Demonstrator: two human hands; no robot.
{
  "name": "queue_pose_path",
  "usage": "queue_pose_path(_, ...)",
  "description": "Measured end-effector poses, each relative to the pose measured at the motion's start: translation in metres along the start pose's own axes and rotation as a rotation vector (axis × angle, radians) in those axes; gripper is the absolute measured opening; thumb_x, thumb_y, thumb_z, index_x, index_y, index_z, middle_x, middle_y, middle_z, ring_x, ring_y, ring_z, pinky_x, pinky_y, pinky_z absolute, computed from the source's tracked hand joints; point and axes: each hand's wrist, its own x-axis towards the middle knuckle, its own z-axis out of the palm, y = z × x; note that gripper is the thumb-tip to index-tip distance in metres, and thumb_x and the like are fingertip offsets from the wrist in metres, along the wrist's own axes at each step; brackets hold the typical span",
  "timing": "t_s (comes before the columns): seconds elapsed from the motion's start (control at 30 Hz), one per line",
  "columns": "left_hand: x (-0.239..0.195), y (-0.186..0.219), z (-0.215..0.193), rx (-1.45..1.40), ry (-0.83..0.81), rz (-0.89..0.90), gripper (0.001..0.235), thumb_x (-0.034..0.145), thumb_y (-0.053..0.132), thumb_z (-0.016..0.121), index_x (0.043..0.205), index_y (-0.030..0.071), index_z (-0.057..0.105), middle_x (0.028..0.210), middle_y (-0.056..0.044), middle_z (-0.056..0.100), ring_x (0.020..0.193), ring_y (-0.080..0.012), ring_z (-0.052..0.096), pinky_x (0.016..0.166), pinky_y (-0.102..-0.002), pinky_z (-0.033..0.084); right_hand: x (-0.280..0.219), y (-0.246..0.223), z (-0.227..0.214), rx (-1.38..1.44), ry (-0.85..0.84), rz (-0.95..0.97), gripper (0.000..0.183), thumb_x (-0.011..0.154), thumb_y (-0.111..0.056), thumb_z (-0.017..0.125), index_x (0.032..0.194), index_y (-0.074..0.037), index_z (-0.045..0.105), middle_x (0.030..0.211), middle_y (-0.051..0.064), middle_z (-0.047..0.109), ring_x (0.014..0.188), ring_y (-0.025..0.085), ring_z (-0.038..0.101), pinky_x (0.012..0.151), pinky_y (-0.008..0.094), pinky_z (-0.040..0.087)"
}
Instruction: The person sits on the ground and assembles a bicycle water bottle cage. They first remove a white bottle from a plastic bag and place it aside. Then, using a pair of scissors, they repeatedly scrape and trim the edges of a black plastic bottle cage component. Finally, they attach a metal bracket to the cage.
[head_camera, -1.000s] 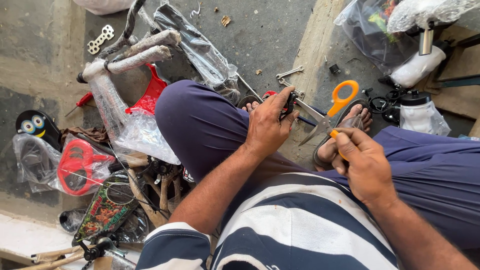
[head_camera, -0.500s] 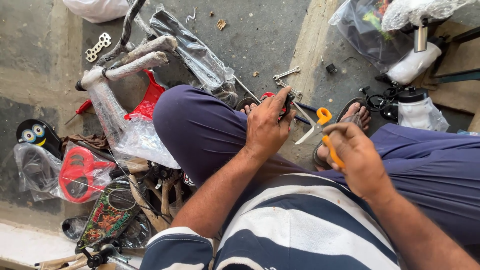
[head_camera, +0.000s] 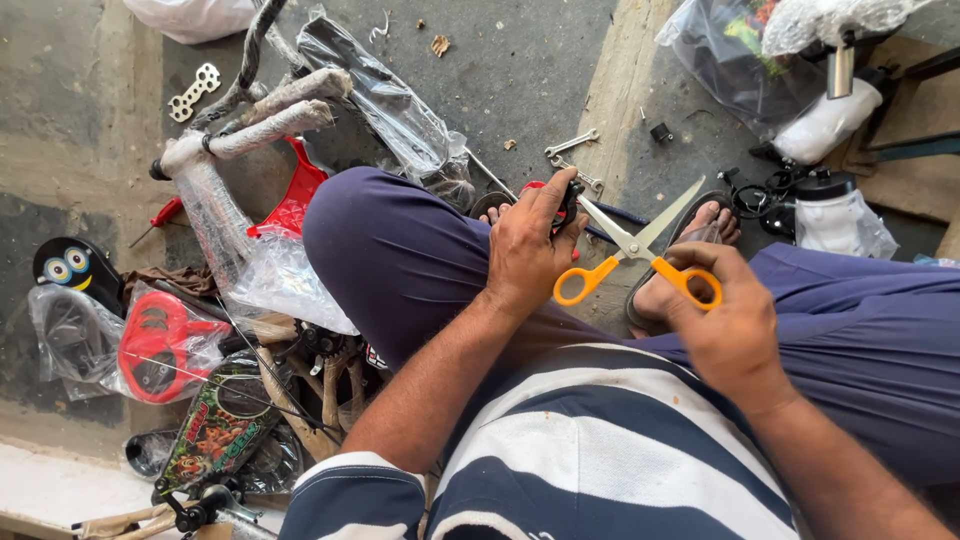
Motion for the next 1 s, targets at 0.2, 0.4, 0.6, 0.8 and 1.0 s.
queue_pose_path(0.2, -0.001, 0.001, 0.0, -0.073, 0.011, 0.068, 0.059, 0.091, 0.019, 0.078, 0.145, 0.015, 0.053, 0.102, -0.011, 0.068, 0.088, -0.0293, 0.068, 0.081, -0.043, 0.053, -0.006, 0.0, -0.003, -0.104, -0.049, 0.048, 0.035, 0.103, -0.031, 0.056, 0.112, 0.002, 0.065, 0.081, 0.015, 0.067, 0.058, 0.019, 0.059, 0.05, 0.025, 0.046)
queue_pose_path(0.4, 0.002, 0.006, -0.005, 0.005, 0.003, 0.051, 0.056, 0.091, 0.018, 0.079, 0.142, 0.014, 0.057, 0.101, -0.012, 0.068, 0.087, -0.0309, 0.067, 0.081, -0.043, 0.051, -0.004, 0.022, -0.012, 0.88, -0.247, 0.737, 0.043, 0.108, -0.032, 0.044, 0.113, 0.007, 0.062, 0.071, 0.014, 0.065, 0.049, 0.016, 0.053, 0.045, 0.024, 0.042)
queue_pose_path(0.6, 0.008, -0.001, -0.007, -0.42, -0.078, -0.215, 0.057, 0.095, 0.021, 0.077, 0.145, 0.012, 0.052, 0.109, -0.007, 0.075, 0.098, -0.0146, 0.072, 0.088, -0.028, 0.055, -0.012, 0.023, -0.028, 0.907, -0.241, 0.637, 0.041, 0.112, -0.029, 0.042, 0.119, 0.008, 0.058, 0.07, 0.017, 0.063, 0.052, 0.018, 0.054, 0.049, 0.024, 0.044)
queue_pose_path(0.8, 0.007, -0.013, -0.002, -0.76, -0.202, -0.271, 0.062, 0.1, 0.024, 0.072, 0.15, 0.005, 0.04, 0.117, -0.007, 0.074, 0.107, -0.0121, 0.069, 0.092, -0.027, 0.056, -0.011, 0.024, -0.033, 0.848, -0.215, 0.532, 0.038, 0.112, -0.024, 0.046, 0.123, 0.008, 0.061, 0.073, 0.017, 0.064, 0.056, 0.018, 0.057, 0.051, 0.025, 0.047)
queue_pose_path(1.0, 0.012, -0.007, -0.009, -0.887, -0.276, -0.431, 0.065, 0.095, 0.024, 0.072, 0.148, 0.009, 0.039, 0.107, -0.007, 0.067, 0.095, -0.0116, 0.069, 0.077, -0.028, 0.058, -0.008, 0.029, -0.021, 0.587, -0.304, 0.455, 0.036, 0.108, -0.022, 0.046, 0.124, 0.005, 0.062, 0.077, 0.014, 0.068, 0.06, 0.016, 0.06, 0.055, 0.025, 0.049)
